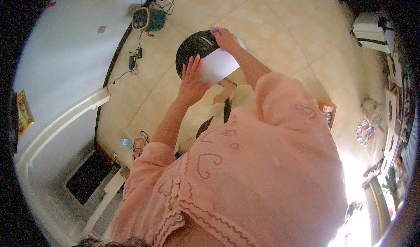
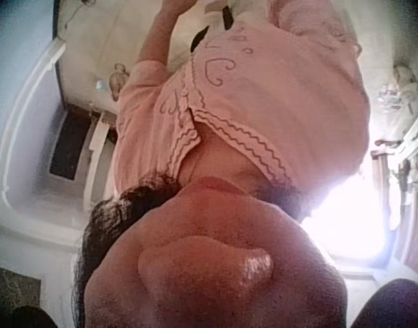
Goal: The person washes a cloth in the kitchen sink, then wipes a dining table and a standing fan. They then sit on the floor to clean a small appliance and finish by wiping the fan again.
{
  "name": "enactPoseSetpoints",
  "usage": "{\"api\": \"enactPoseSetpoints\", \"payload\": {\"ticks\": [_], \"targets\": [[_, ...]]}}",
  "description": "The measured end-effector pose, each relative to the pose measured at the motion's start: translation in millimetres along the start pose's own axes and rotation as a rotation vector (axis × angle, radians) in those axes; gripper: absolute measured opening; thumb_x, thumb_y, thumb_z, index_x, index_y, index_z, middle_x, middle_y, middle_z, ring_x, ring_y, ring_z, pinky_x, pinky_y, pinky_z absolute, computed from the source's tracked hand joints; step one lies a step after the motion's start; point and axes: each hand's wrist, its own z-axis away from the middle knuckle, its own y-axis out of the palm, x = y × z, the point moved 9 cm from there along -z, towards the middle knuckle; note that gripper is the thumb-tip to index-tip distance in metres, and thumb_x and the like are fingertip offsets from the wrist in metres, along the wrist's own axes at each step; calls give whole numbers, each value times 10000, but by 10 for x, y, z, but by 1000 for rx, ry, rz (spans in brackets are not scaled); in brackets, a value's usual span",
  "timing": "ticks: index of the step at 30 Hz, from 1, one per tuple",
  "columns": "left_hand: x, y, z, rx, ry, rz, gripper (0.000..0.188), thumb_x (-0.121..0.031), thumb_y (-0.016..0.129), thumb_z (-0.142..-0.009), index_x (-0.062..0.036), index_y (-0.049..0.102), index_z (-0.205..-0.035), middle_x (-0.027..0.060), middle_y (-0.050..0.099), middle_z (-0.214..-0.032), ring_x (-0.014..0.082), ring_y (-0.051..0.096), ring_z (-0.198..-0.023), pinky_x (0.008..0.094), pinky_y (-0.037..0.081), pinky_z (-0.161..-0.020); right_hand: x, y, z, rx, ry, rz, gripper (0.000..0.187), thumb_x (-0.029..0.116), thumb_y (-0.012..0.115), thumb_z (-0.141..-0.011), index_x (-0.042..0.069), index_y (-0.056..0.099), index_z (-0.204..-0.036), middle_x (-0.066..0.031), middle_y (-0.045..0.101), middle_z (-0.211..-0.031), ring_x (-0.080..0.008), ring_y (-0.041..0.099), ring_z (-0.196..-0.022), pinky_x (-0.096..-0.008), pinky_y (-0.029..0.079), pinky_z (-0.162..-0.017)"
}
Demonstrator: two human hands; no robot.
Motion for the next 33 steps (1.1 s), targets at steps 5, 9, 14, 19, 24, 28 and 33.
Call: {"api": "enactPoseSetpoints", "payload": {"ticks": [5, 9, 14, 19, 24, 28, 33], "targets": [[53, 22, -62, -102, -218, 28, 761, -349, 531, -781, -13, 147, -1346, 136, 115, -1417, 314, 93, -1310, 508, 77, -1029, 274, -58, 326, -195, -343, 119, 307, 262, 380, -861, 111, 537, -1077, -116, 476, -1181, -330, 444, -1078, -418, 351, -912], [83, 15, -32, -282, -420, -51, 802, -366, 543, -772, 13, 125, -1342, 178, 76, -1414, 360, 54, -1304, 531, 62, -1018, 748, 53, 1199, -343, -695, 442, 385, 238, 402, -856, 73, 445, -1201, -115, 403, -1265, -347, 389, -1136, -452, 288, -966], [67, 89, -117, -200, -414, -47, 821, -388, 549, -769, 19, 121, -1338, 211, 58, -1407, 385, 46, -1297, 553, 66, -1004, 954, 91, 793, -256, -822, 416, 334, 234, 405, -850, 60, 487, -1124, -120, 516, -1137, -304, 474, -1054, -433, 333, -925], [48, 72, -122, -228, -402, -63, 830, -414, 546, -768, 21, 125, -1336, 202, 64, -1408, 377, 48, -1299, 560, 62, -1003, 748, 624, -317, 341, -495, 411, 316, 244, 380, -850, 48, 482, -1077, -135, 571, -1017, -304, 536, -947, -380, 426, -800], [90, 83, -129, -201, -425, -64, 841, -414, 551, -765, 24, 117, -1336, 192, 67, -1411, 365, 50, -1302, 560, 53, -1006, 737, 406, -78, 358, -425, 224, 342, 250, 347, -879, 65, 459, -1144, -145, 514, -1122, -287, 474, -1050, -356, 377, -880], [51, 115, -113, -170, -447, -55, 856, -411, 564, -755, 21, 112, -1339, 182, 61, -1415, 348, 42, -1308, 550, 46, -1010, 651, 43, 635, 13, -683, 189, 390, 286, 305, -913, 54, 452, -1189, -132, 395, -1284, -304, 328, -1210, -371, 216, -1019], [51, 154, -56, -167, -398, -96, 888, -418, 585, -733, 16, 107, -1342, 175, 46, -1418, 340, 30, -1311, 549, 62, -1011, 543, -59, 1193, -153, -714, 147, 414, 305, 273, -926, 70, 416, -1236, -145, 377, -1300, -307, 278, -1240, -404, 147, -1039]]}}
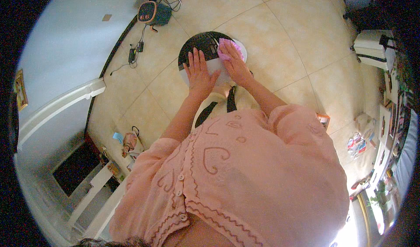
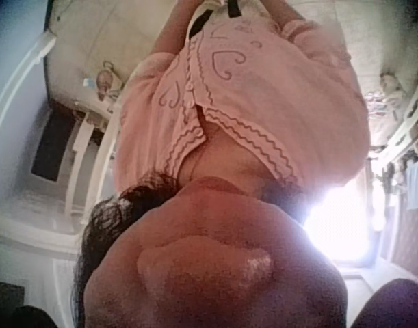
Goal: The person washes a cloth in the kitchen sink, then wipes a dining table and a standing fan. They then sit on the floor to clean a small appliance and finish by wiping the fan again.
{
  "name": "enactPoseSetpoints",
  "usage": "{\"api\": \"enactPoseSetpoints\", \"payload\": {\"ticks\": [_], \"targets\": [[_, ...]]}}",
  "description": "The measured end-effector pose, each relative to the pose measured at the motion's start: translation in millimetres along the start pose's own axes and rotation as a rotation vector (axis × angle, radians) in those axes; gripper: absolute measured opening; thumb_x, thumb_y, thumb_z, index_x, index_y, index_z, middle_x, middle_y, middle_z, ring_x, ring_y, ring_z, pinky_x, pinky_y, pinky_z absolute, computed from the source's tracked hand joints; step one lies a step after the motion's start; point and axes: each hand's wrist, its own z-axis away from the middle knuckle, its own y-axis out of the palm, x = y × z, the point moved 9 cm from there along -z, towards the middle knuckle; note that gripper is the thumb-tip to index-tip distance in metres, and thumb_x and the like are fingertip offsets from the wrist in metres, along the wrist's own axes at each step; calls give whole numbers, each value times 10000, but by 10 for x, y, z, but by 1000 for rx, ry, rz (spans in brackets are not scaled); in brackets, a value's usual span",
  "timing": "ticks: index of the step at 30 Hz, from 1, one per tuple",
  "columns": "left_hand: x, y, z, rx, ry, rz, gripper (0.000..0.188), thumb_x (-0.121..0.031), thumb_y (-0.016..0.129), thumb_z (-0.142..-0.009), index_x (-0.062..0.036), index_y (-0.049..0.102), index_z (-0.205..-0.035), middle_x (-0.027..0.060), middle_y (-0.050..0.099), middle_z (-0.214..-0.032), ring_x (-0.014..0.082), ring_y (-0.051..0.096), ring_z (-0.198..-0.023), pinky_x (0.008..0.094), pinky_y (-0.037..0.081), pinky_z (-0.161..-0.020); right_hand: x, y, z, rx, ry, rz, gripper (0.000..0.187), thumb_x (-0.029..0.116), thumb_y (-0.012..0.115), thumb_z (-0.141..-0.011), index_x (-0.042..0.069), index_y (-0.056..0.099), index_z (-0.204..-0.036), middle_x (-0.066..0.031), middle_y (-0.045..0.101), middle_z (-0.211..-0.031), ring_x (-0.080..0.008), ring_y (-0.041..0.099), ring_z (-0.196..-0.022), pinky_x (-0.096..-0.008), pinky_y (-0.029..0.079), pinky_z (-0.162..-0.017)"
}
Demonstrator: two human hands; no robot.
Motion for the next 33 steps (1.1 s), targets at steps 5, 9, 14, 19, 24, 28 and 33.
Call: {"api": "enactPoseSetpoints", "payload": {"ticks": [5, 9, 14, 19, 24, 28, 33], "targets": [[-40, -20, -90, -10, 3, -4, 871, -444, 542, -762, 13, 86, -1347, 164, 34, -1423, 333, 14, -1313, 547, 41, -1011, -1034, 230, 35, -113, 290, -216, 445, 329, 309, -904, 75, 370, -1265, -141, 389, -1290, -281, 397, -1171, -404, 272, -998], [30, -24, -70, -13, -5, 15, 858, -457, 510, -781, 13, 71, -1349, 156, 12, -1426, 332, -8, -1314, 548, 32, -1010, -1000, 171, -11, 27, 594, -249, 417, 251, 286, -905, 23, 380, -1241, -135, 407, -1276, -264, 385, -1175, -369, 301, -979], [111, -96, -133, -67, -13, 169, 746, -332, 579, -762, -19, 203, -1325, 170, 153, -1396, 304, 127, -1299, 552, 82, -1004, -990, -10, 32, -364, 897, -1413, 390, 304, 320, -906, 81, 394, -1217, -118, 497, -1179, -261, 470, -1092, -415, 358, -946], [477, -307, -171, -116, -274, 897, 294, -89, 615, -757, -2, 506, -1016, 129, 532, -979, 199, 510, -875, 340, 404, -758, -275, -332, -9, -189, 849, -1899, 389, 316, 322, -914, 52, 448, -1171, -116, 512, -1158, -270, 476, -1088, -460, 330, -968], [333, -451, -168, -156, -439, 1394, 130, -98, 570, -823, 27, 597, -843, 89, 625, -700, 127, 586, -580, 236, 499, -560, -55, -262, -34, -66, 855, -2086, 387, 320, 327, -915, 63, 444, -1180, -102, 511, -1162, -264, 477, -1086, -440, 328, -973], [181, -596, -80, -189, -413, 1266, 292, -213, 494, -878, -9, 500, -1087, 119, 558, -1008, 153, 555, -854, 270, 468, -733, 65, -75, -81, -17, 813, -1825, 431, 378, 320, -917, 64, 428, -1192, -85, 500, -1172, -219, 468, -1092, -389, 325, -978], [187, -362, 15, -223, -436, 1399, 484, -324, 426, -900, -124, 281, -1317, 56, 418, -1231, 190, 464, -1058, 325, 426, -831, 674, 649, -128, 280, 555, -1249, 589, 502, 256, -890, 69, 321, -1284, -56, 401, -1267, -183, 367, -1172, -313, 273, -995]]}}
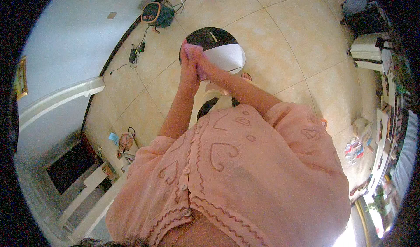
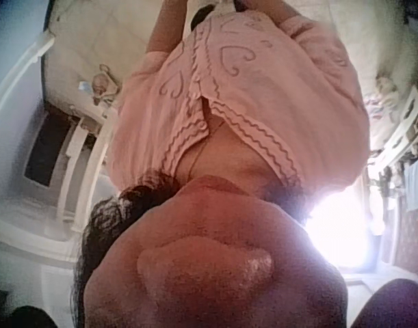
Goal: The person washes a cloth in the kitchen sink, then wipes a dining table and a standing fan. They then sit on the floor to clean a small appliance and finish by wiping the fan again.
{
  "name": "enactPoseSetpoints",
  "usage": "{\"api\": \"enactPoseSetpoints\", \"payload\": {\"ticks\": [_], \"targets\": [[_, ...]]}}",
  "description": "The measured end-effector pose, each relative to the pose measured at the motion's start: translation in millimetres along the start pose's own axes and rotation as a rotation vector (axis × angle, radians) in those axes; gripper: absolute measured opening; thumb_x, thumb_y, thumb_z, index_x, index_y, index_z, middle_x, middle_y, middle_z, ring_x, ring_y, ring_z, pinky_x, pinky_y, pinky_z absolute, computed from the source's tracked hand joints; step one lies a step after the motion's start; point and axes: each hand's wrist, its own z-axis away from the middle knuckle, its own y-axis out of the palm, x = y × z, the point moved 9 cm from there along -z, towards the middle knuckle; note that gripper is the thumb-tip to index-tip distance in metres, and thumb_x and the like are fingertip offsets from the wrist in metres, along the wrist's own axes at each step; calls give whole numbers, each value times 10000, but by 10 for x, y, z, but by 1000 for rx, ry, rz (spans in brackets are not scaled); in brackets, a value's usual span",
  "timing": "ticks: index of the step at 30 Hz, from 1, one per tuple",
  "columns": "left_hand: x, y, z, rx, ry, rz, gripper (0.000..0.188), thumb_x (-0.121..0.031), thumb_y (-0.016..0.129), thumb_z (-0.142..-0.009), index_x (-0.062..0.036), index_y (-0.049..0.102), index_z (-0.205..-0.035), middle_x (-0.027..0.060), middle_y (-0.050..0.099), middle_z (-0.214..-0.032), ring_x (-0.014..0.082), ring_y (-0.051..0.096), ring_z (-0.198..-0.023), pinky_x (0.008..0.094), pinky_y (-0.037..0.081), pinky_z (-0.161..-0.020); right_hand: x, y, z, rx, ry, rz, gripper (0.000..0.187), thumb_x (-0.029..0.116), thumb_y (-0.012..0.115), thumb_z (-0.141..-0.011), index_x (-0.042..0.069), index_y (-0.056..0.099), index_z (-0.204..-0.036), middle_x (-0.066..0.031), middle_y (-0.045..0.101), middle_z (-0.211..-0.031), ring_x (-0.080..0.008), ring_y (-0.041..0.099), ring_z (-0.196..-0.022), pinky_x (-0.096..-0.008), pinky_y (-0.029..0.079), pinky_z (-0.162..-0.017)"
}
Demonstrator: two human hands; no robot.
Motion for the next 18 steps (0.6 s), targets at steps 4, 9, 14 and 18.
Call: {"api": "enactPoseSetpoints", "payload": {"ticks": [4, 9, 14, 18], "targets": [[300, -552, -138, -18, -37, 388, 455, -310, 421, -903, -99, 319, -1293, 64, 507, -1074, 190, 520, -936, 324, 460, -765, 93, 177, 12, 106, -7, 77, 538, 426, 286, -917, 51, 288, -1301, -101, 320, -1336, -228, 270, -1247, -322, 205, -1028], [231, -591, -56, 29, 155, -31, 450, -314, 418, -896, -91, 334, -1278, 72, 498, -1096, 187, 502, -944, 326, 425, -761, 277, -700, 116, -367, -141, 1420, 663, 403, 428, -854, 90, 136, -1360, -154, 122, -1410, -353, 140, -1288, -503, 178, -1006], [173, 375, 129, 67, 622, -1283, 598, -422, 435, -830, -137, 279, -1333, 90, 276, -1366, 272, 213, -1271, 552, 97, -988, -18, -968, 173, -370, -28, 1526, 859, 407, 536, -766, 159, -13, -1378, -104, -40, -1436, -428, 74, -1280, -610, 196, -947], [190, 542, -65, 99, 709, -1356, 526, -398, 416, -834, -189, 333, -1310, 49, 305, -1363, 260, 212, -1283, 561, 67, -1002, -144, -1123, 172, -393, -149, 1609, 805, 380, 519, -788, 157, 19, -1378, -111, -24, -1434, -416, 79, -1284, -616, 221, -932]]}}
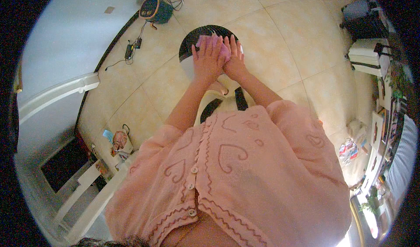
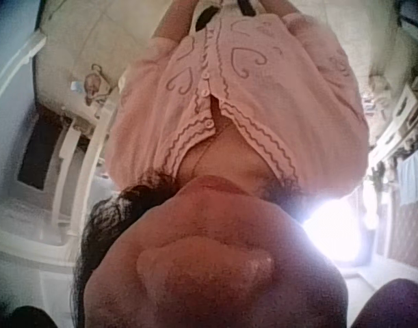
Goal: The person washes a cloth in the kitchen sink, then wipes a dining table and a standing fan. They then sit on the floor to clean a small appliance and finish by wiping the fan again.
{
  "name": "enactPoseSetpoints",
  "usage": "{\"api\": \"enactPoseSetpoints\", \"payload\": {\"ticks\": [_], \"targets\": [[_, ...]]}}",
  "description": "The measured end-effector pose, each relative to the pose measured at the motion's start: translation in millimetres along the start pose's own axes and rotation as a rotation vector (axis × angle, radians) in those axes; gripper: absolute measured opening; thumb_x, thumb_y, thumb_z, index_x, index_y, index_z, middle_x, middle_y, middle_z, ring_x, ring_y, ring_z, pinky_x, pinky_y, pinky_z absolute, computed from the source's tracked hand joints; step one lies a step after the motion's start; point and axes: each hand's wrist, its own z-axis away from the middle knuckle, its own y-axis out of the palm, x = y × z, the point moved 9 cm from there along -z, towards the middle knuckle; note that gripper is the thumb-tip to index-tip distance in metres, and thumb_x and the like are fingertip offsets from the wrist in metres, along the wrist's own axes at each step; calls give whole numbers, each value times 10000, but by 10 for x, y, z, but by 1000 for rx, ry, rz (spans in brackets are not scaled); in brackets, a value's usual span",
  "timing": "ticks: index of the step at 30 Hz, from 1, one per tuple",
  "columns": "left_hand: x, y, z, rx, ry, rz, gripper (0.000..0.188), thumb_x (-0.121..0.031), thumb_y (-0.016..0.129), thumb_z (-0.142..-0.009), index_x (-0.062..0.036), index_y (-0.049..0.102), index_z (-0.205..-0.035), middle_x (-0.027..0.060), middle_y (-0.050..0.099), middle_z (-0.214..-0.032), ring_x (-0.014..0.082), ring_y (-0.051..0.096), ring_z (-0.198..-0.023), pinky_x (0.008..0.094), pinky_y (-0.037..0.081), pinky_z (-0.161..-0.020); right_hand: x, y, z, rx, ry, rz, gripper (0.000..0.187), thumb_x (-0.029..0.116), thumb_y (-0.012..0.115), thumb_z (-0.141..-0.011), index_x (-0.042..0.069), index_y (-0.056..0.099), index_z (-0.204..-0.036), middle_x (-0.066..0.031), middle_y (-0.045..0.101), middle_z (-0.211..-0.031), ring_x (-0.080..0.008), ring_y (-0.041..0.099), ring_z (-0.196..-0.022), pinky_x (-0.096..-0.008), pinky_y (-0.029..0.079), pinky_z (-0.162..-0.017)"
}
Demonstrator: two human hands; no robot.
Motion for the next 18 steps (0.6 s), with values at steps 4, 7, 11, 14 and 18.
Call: {"api": "enactPoseSetpoints", "payload": {"ticks": [4, 7, 11, 14, 18], "targets": [[122, 9, -274, -53, -26, -50, 457, -346, 409, -839, -191, 399, -1269, 45, 342, -1342, 245, 237, -1274, 565, 87, -1000, 68, -104, -61, 16, 97, -88, 758, 370, 506, -804, 154, 58, -1376, -121, 3, -1431, -406, 93, -1285, -614, 231, -929], [354, 44, -401, -46, -169, -66, 475, -343, 386, -851, -183, 354, -1297, 58, 315, -1357, 253, 218, -1282, 559, 76, -1006, 193, -159, -90, -3, 120, -118, 746, 407, 497, -808, 150, 83, -1373, -133, 37, -1427, -405, 105, -1283, -615, 234, -929], [495, 33, -322, -17, -288, 3, 512, -357, 368, -861, -154, 297, -1325, 72, 268, -1380, 264, 193, -1292, 541, 70, -1016, 224, -140, -138, 3, 147, -76, 744, 426, 493, -808, 151, 93, -1371, -132, 49, -1427, -402, 107, -1283, -615, 228, -934], [450, -59, -24, -17, -245, 32, 529, -365, 370, -864, -134, 279, -1332, 75, 248, -1389, 266, 178, -1298, 529, 75, -1020, 263, -171, -80, 9, 148, -72, 740, 439, 486, -808, 153, 98, -1371, -124, 55, -1427, -399, 110, -1284, -616, 218, -939], [441, -58, 431, 13, -279, 110, 562, -368, 380, -867, -120, 229, -1349, 92, 217, -1397, 278, 142, -1308, 525, 98, -1017, 252, -204, -86, -18, 112, -86, 739, 471, 464, -811, 156, 99, -1371, -115, 59, -1428, -396, 108, -1284, -618, 208, -941]]}}
